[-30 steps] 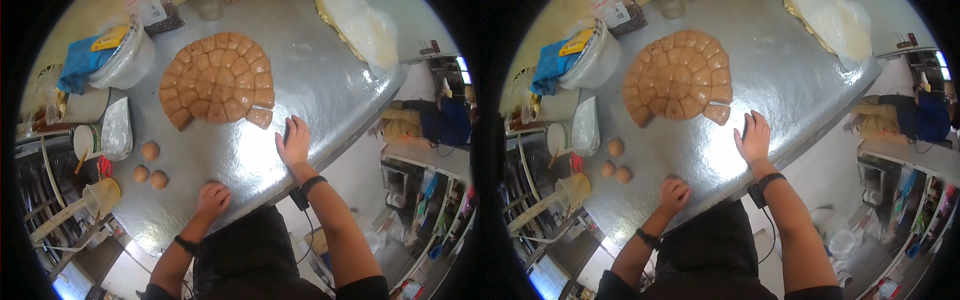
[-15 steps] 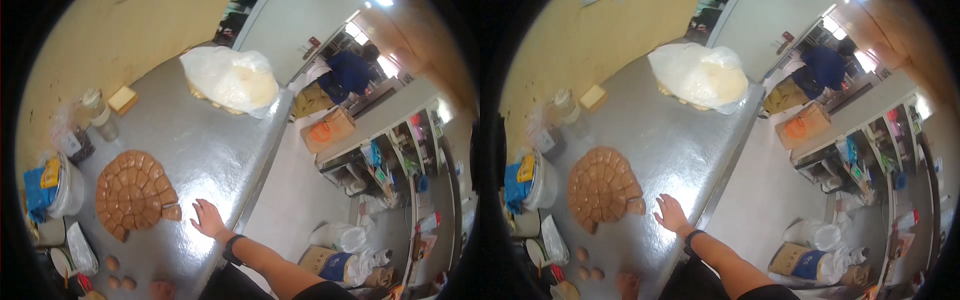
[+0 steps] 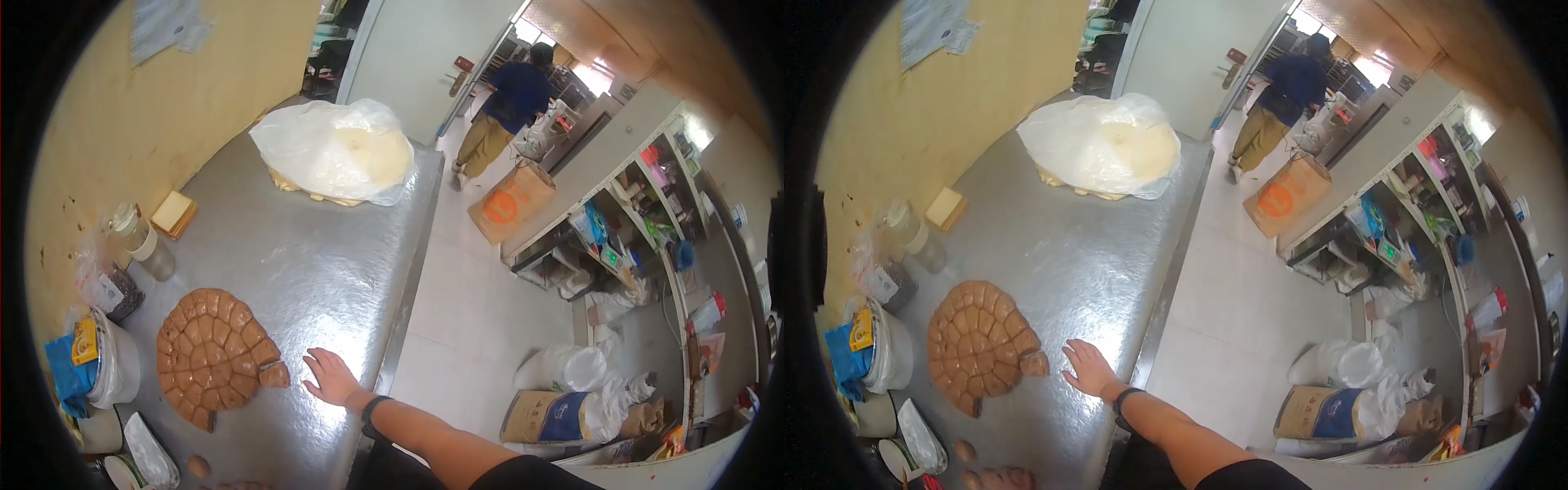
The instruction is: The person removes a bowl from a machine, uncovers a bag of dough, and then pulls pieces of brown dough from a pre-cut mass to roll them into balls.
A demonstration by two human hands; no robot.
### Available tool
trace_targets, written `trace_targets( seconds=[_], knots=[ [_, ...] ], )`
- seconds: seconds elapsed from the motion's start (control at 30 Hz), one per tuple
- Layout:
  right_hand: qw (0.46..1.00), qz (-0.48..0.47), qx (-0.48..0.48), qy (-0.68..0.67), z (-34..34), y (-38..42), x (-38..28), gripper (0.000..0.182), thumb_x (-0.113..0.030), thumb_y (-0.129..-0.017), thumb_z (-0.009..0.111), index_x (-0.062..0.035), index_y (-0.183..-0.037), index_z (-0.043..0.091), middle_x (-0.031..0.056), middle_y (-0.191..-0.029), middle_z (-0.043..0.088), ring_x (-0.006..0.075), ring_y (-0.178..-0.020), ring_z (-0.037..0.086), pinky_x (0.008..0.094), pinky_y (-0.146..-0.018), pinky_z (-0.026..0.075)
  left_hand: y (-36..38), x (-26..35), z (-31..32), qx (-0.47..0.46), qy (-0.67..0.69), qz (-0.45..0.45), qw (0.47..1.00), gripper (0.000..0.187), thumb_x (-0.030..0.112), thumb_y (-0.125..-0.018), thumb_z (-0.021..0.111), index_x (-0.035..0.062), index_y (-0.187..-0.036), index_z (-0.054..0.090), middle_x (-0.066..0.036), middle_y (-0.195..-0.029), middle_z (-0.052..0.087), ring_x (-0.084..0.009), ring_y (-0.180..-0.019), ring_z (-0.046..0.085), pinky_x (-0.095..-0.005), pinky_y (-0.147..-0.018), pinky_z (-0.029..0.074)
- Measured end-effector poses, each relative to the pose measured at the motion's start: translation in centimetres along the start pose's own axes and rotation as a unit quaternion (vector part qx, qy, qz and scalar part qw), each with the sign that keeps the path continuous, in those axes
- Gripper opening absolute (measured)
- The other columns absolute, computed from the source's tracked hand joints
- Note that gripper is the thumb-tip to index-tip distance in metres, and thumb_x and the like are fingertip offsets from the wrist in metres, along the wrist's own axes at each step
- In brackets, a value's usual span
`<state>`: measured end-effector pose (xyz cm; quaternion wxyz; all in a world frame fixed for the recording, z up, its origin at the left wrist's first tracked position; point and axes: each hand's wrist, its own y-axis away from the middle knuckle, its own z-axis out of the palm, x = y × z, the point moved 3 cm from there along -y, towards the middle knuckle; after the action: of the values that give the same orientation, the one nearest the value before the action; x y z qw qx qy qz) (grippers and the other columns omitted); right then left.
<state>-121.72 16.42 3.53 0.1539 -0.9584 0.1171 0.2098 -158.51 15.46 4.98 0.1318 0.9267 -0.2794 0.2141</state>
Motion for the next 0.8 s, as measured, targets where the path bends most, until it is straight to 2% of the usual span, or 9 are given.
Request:
trace_targets(
  seconds=[0.17,0.3,0.4,0.47,0.53,0.57,0.63,0.73,0.8],
  knots=[
    [1.0,0.0,0.002,-0.002,0.2,0.1,0.0,0.053,-0.032,-0.089,0.062,-0.0015,-0.13,0.049,0.0178,-0.135,0.045,0.0346,-0.128,0.042,0.0449,-0.108,0.035,-4.3,1.0,0.0,0.01,0.025,-0.126,0.992,0.037,0.034,-0.075,0.077,0.0059,-0.094,0.063,-0.016,-0.094,0.062,-0.0347,-0.09,0.056,-0.047,-0.083,0.046],
    [1.0,0.002,-0.002,0.002,0.1,0.0,-0.2,0.054,-0.032,-0.088,0.062,-0.0014,-0.13,0.049,0.0178,-0.136,0.045,0.0345,-0.129,0.042,0.0448,-0.108,0.035,3.1,-1.6,1.7,0.087,0.024,0.049,0.995,0.033,0.029,-0.078,0.076,0.0066,-0.098,0.062,-0.016,-0.1,0.062,-0.0375,-0.091,0.057,-0.0487,-0.082,0.048],
    [1.0,0.002,-0.003,0.004,0.0,-0.4,0.2,0.054,-0.032,-0.088,0.062,-0.0013,-0.131,0.049,0.0179,-0.136,0.045,0.0346,-0.129,0.042,0.0447,-0.108,0.035,2.3,-4.9,1.5,0.022,0.033,0.084,0.996,0.034,0.029,-0.078,0.077,0.0085,-0.101,0.063,-0.016,-0.103,0.062,-0.038,-0.095,0.057,-0.05,-0.086,0.047],
    [1.0,-0.001,-0.015,-0.002,0.1,-0.1,0.0,0.054,-0.032,-0.088,0.062,-0.0012,-0.131,0.049,0.018,-0.136,0.045,0.0346,-0.129,0.042,0.0446,-0.108,0.034,-0.6,-3.9,2.8,0.004,0.038,0.014,0.999,0.038,0.03,-0.078,0.077,0.0097,-0.108,0.064,-0.017,-0.108,0.063,-0.0385,-0.099,0.058,-0.0503,-0.09,0.046],
    [1.0,0.008,-0.018,0.009,0.1,-0.1,-0.1,0.056,-0.032,-0.088,0.061,0.0012,-0.131,0.048,0.0195,-0.137,0.045,0.0359,-0.13,0.041,0.0451,-0.109,0.034,-4.5,0.2,0.1,0.197,0.215,-0.148,0.945,0.042,0.016,-0.078,0.066,0.0017,-0.117,0.058,-0.02,-0.116,0.054,-0.04,-0.114,0.051,-0.0542,-0.107,0.036],
    [1.0,0.009,-0.017,0.01,0.1,-0.1,-0.1,0.056,-0.032,-0.088,0.062,0.0013,-0.131,0.048,0.0197,-0.137,0.045,0.0362,-0.129,0.041,0.0454,-0.109,0.034,-3.7,-0.7,2.1,0.193,0.213,-0.154,0.945,0.042,0.016,-0.078,0.066,0.0017,-0.117,0.058,-0.02,-0.116,0.054,-0.04,-0.114,0.051,-0.0542,-0.107,0.036],
    [1.0,0.011,-0.024,0.007,0.3,0.2,-0.3,0.056,-0.033,-0.088,0.061,0.0013,-0.131,0.048,0.02,-0.137,0.045,0.0364,-0.129,0.041,0.0454,-0.109,0.034,-0.6,-1.4,7.0,0.153,-0.029,0.16,0.975,0.048,0.014,-0.077,0.067,0.0036,-0.122,0.058,-0.02,-0.115,0.057,-0.0422,-0.111,0.053,-0.0545,-0.105,0.038],
    [1.0,0.005,-0.017,0.014,0.3,-0.1,0.1,0.055,-0.033,-0.089,0.061,-0.0013,-0.132,0.047,0.0184,-0.137,0.045,0.0347,-0.13,0.041,0.045,-0.109,0.033,3.7,-3.7,8.1,0.062,0.094,0.206,0.972,0.045,0.014,-0.076,0.067,0.0059,-0.12,0.06,-0.021,-0.123,0.056,-0.0425,-0.114,0.053,-0.0562,-0.102,0.04],
    [1.0,0.004,-0.02,0.013,0.3,-0.1,0.1,0.055,-0.033,-0.089,0.061,-0.0014,-0.132,0.047,0.0184,-0.137,0.044,0.0347,-0.13,0.041,0.0453,-0.109,0.033,2.9,-1.9,2.7,0.015,0.061,0.12,0.991,0.043,0.031,-0.08,0.075,0.0087,-0.114,0.064,-0.019,-0.113,0.062,-0.0394,-0.103,0.058,-0.0511,-0.091,0.047]
  ],
)
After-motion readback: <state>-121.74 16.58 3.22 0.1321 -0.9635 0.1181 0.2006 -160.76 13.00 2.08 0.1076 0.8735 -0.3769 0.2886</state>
